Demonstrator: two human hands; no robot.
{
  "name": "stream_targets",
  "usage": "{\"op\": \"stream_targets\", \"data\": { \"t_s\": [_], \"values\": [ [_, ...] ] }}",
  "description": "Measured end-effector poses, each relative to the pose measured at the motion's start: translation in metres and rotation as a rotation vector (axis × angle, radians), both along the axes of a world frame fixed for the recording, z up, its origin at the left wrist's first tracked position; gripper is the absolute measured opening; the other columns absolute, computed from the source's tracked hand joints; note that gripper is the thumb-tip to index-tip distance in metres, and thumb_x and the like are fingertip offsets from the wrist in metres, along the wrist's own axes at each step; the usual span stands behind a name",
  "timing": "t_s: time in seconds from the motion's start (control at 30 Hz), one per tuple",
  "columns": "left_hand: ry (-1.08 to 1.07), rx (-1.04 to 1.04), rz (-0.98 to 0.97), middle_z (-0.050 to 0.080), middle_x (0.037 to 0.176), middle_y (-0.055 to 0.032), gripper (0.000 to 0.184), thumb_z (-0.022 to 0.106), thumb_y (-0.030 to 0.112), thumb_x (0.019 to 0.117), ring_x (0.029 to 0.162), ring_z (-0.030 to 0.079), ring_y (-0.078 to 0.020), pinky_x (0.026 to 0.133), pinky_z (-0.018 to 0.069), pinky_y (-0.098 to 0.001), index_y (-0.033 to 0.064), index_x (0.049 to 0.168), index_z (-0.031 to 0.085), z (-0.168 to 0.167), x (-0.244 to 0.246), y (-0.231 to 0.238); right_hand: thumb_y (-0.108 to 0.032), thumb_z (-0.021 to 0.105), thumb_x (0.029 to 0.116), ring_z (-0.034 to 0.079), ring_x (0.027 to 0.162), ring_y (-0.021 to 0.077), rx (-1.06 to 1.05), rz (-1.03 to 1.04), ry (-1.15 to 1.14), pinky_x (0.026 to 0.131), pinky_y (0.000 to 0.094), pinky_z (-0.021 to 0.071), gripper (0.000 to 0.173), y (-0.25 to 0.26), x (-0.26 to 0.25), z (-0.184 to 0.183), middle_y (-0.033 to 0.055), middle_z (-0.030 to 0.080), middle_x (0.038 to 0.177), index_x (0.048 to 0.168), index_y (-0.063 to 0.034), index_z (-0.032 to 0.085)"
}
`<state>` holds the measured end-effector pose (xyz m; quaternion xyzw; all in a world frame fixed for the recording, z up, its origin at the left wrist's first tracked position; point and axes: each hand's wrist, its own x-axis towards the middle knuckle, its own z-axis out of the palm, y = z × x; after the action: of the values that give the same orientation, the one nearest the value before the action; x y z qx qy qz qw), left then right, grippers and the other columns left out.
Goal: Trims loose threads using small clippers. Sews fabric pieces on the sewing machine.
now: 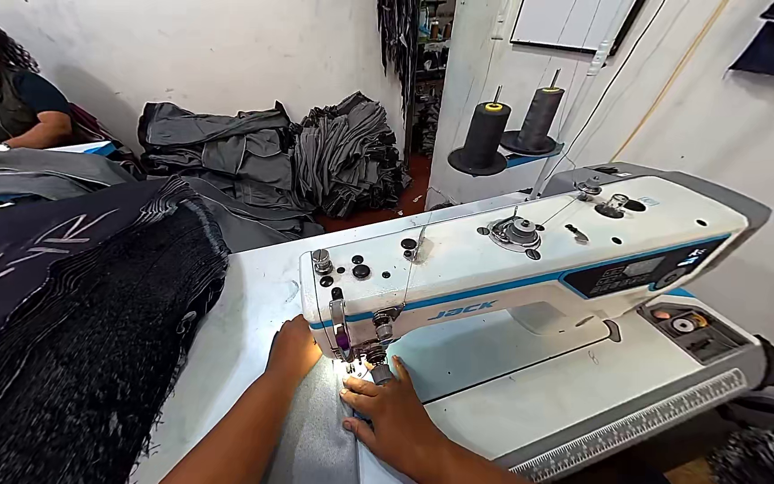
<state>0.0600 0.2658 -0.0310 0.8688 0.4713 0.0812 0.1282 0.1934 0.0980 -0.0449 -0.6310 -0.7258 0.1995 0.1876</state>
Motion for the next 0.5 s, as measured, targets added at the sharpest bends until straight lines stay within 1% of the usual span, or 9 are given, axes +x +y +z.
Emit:
{"op": "stream_targets", "data": {
  "t_s": [0.07,0.1,0.17,0.23,0.3,0.37,0.4,0.47,0.5],
  "values": [
    [0.011,0.007,-0.013,0.069,0.122,-0.0254,0.038,0.065,0.023,0.0979,0.123,0.062,-0.0404,0.107,0.0432,-0.0554,-0.0071,0.121,0.069,-0.002,0.000,0.001,-0.039,0.051,0.1047,0.040,0.148,0.0339,0.017,0.004,-0.007,0.119,0.0709,0.0144,0.042,0.001,0.001,-0.002,0.0008,0.059,0.148,0.137,-0.0178,0.067],
    [-0.022,0.031,-0.027,0.070,0.119,-0.0254,0.037,0.066,0.022,0.0967,0.121,0.063,-0.0408,0.105,0.0438,-0.0568,-0.0077,0.118,0.070,-0.003,-0.001,0.001,-0.040,0.051,0.1045,0.041,0.147,0.0339,0.028,0.004,-0.007,0.119,0.0702,0.0156,0.042,0.001,0.002,-0.003,0.0008,0.060,0.147,0.136,-0.0181,0.068],
    [-0.093,0.083,-0.051,0.072,0.117,-0.0221,0.032,0.068,0.020,0.0948,0.118,0.064,-0.0393,0.101,0.0443,-0.0584,-0.0054,0.114,0.072,-0.003,-0.001,0.000,-0.041,0.053,0.1032,0.047,0.144,0.0346,0.095,-0.002,-0.004,0.117,0.0701,0.0206,0.041,0.002,0.003,-0.007,0.0013,0.063,0.143,0.132,-0.0175,0.071],
    [-0.095,0.089,-0.034,0.071,0.121,-0.0178,0.029,0.067,0.020,0.0961,0.120,0.063,-0.0369,0.104,0.0423,-0.0572,-0.0014,0.116,0.073,0.002,-0.001,-0.003,-0.043,0.055,0.1011,0.051,0.140,0.0360,0.159,-0.012,-0.002,0.115,0.0704,0.0248,0.041,0.004,0.004,-0.011,0.0015,0.066,0.140,0.127,-0.0174,0.074],
    [-0.074,0.072,0.004,0.069,0.127,-0.0152,0.027,0.064,0.019,0.0992,0.124,0.059,-0.0360,0.106,0.0397,-0.0569,0.0028,0.118,0.073,0.009,-0.002,-0.009,-0.045,0.057,0.1000,0.050,0.141,0.0365,0.147,-0.007,-0.007,0.116,0.0696,0.0242,0.042,0.004,0.005,-0.009,0.0009,0.065,0.141,0.128,-0.0182,0.073],
    [-0.074,0.055,0.004,0.067,0.129,-0.0135,0.027,0.064,0.024,0.1014,0.126,0.057,-0.0354,0.107,0.0378,-0.0577,0.0076,0.119,0.075,0.008,-0.012,-0.021,-0.047,0.059,0.0989,0.046,0.143,0.0359,0.083,0.026,-0.007,0.118,0.0677,0.0222,0.044,-0.003,0.003,-0.004,-0.0001,0.063,0.144,0.130,-0.0191,0.072],
    [-0.076,0.047,-0.010,0.068,0.127,-0.0124,0.028,0.065,0.029,0.1010,0.124,0.057,-0.0347,0.106,0.0374,-0.0575,0.0094,0.118,0.075,0.005,-0.020,-0.029,-0.047,0.061,0.0984,0.045,0.144,0.0360,0.062,0.054,0.004,0.119,0.0676,0.0209,0.044,-0.011,0.000,-0.003,0.0005,0.062,0.144,0.130,-0.0182,0.072],
    [-0.108,0.065,-0.039,0.071,0.119,-0.0112,0.033,0.069,0.038,0.0973,0.118,0.061,-0.0340,0.104,0.0388,-0.0581,0.0105,0.114,0.077,-0.003,-0.037,-0.049,-0.044,0.067,0.0951,0.049,0.141,0.0382,0.148,0.092,0.029,0.115,0.0712,0.0263,0.042,-0.031,-0.010,-0.008,0.0033,0.066,0.139,0.125,-0.0148,0.075],
    [-0.113,0.055,-0.035,0.071,0.117,-0.0108,0.035,0.070,0.041,0.0960,0.118,0.061,-0.0338,0.104,0.0385,-0.0581,0.0098,0.112,0.077,-0.003,-0.043,-0.058,-0.042,0.069,0.0932,0.053,0.138,0.0389,0.208,0.105,0.035,0.112,0.0725,0.0303,0.040,-0.040,-0.016,-0.011,0.0042,0.068,0.136,0.122,-0.0139,0.077]
  ]
}}
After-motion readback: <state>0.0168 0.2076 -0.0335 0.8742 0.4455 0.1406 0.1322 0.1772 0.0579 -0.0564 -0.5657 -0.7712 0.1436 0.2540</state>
